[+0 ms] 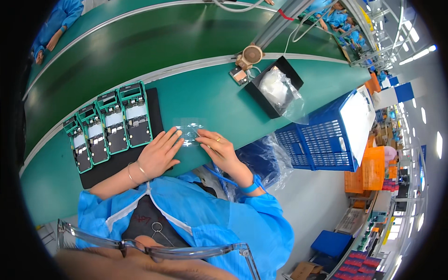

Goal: Assembling electronic components into green plastic housings on a factory production line.

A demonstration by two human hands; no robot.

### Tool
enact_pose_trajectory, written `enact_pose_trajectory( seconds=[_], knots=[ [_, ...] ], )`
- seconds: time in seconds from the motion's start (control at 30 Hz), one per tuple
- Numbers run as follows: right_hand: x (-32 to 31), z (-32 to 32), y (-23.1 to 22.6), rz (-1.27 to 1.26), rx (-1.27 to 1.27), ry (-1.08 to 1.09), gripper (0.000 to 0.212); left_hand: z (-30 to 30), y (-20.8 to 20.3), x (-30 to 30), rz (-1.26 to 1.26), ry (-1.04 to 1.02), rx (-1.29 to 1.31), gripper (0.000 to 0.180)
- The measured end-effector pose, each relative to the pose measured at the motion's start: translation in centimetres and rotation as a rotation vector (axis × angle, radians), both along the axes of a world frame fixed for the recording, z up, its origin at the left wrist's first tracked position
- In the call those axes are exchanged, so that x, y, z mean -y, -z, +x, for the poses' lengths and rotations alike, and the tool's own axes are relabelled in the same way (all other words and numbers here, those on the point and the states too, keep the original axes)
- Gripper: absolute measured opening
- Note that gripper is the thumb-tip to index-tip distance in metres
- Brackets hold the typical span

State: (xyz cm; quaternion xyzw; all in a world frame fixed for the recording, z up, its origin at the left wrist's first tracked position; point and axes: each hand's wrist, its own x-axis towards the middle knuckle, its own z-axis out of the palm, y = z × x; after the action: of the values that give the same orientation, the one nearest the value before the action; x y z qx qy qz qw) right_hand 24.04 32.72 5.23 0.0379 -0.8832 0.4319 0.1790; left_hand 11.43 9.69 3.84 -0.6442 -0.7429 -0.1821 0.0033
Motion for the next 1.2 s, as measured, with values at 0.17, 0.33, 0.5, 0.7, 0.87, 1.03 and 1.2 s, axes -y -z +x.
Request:
enact_pose_trajectory(
  seconds=[0.17,0.33,0.5,0.7,0.87,1.03,1.2],
  knots=[
    [1.0,1.6,0.4,0.065,-0.012,-0.096,0.029,0.5,-0.3,1.5,0.098,0.047,0.069,0.053],
    [1.1,2.2,1.4,0.130,-0.051,-0.181,0.031,0.4,0.6,1.8,0.107,0.054,0.081,0.047],
    [1.2,2.2,1.3,0.170,-0.071,-0.217,0.032,0.3,0.1,1.7,0.104,0.101,0.106,0.045],
    [1.1,2.2,0.9,0.190,-0.059,-0.241,0.031,0.0,0.3,1.5,0.108,0.122,0.153,0.046],
    [0.9,1.8,1.0,0.328,-0.108,-0.269,0.033,-0.8,0.5,1.3,0.121,0.131,0.292,0.041],
    [1.1,0.9,1.0,0.397,-0.170,-0.282,0.032,-0.9,0.6,1.5,0.157,0.113,0.288,0.036],
    [2.0,-2.6,-0.4,0.321,-0.212,-0.296,0.029,-0.7,0.0,1.9,0.226,0.157,0.258,0.038]
  ],
)
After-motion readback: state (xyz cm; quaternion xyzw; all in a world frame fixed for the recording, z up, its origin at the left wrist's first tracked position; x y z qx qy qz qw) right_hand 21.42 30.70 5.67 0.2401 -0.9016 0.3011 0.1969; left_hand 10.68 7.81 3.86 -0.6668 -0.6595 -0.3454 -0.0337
